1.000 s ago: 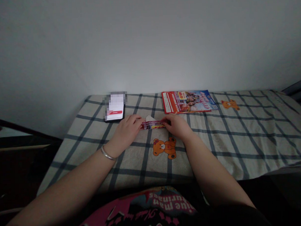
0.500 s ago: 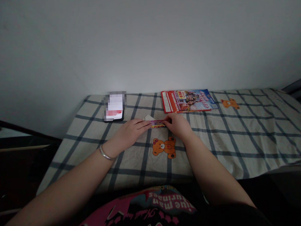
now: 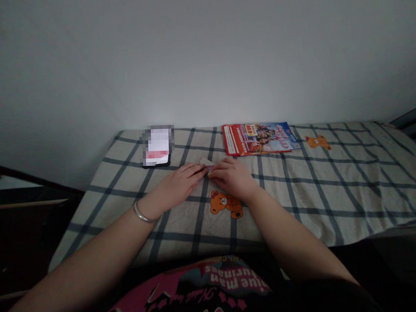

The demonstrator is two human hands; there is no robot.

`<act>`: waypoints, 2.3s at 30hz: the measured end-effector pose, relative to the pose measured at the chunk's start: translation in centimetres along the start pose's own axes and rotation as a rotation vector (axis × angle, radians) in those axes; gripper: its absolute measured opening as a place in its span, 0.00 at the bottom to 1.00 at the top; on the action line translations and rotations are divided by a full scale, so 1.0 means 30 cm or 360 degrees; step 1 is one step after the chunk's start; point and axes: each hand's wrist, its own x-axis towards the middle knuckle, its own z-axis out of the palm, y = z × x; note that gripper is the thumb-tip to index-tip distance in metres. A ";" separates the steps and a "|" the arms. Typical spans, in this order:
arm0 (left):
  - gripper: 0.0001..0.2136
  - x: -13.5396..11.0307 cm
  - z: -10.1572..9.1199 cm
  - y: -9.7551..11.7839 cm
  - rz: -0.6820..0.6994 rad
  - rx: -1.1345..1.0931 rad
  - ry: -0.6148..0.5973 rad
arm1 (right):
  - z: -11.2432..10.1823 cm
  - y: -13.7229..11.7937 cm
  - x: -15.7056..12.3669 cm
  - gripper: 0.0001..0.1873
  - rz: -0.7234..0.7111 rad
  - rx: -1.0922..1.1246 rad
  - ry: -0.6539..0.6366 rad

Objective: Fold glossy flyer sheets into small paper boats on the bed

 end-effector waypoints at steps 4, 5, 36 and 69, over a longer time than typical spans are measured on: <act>0.16 -0.001 0.004 -0.021 -0.0124 -0.0065 0.0100 | 0.017 -0.003 0.010 0.10 -0.0044 -0.0155 -0.0055; 0.15 -0.002 0.003 -0.024 -0.0161 -0.0065 0.0123 | 0.017 -0.005 0.011 0.11 -0.0042 -0.0191 -0.0060; 0.14 -0.012 -0.002 -0.047 -0.0237 -0.0273 0.0287 | 0.004 -0.066 0.027 0.18 0.0168 -0.0457 -0.0254; 0.11 -0.024 -0.116 0.046 -0.0420 0.0399 0.0047 | 0.003 -0.070 0.032 0.16 0.0256 -0.0343 -0.0202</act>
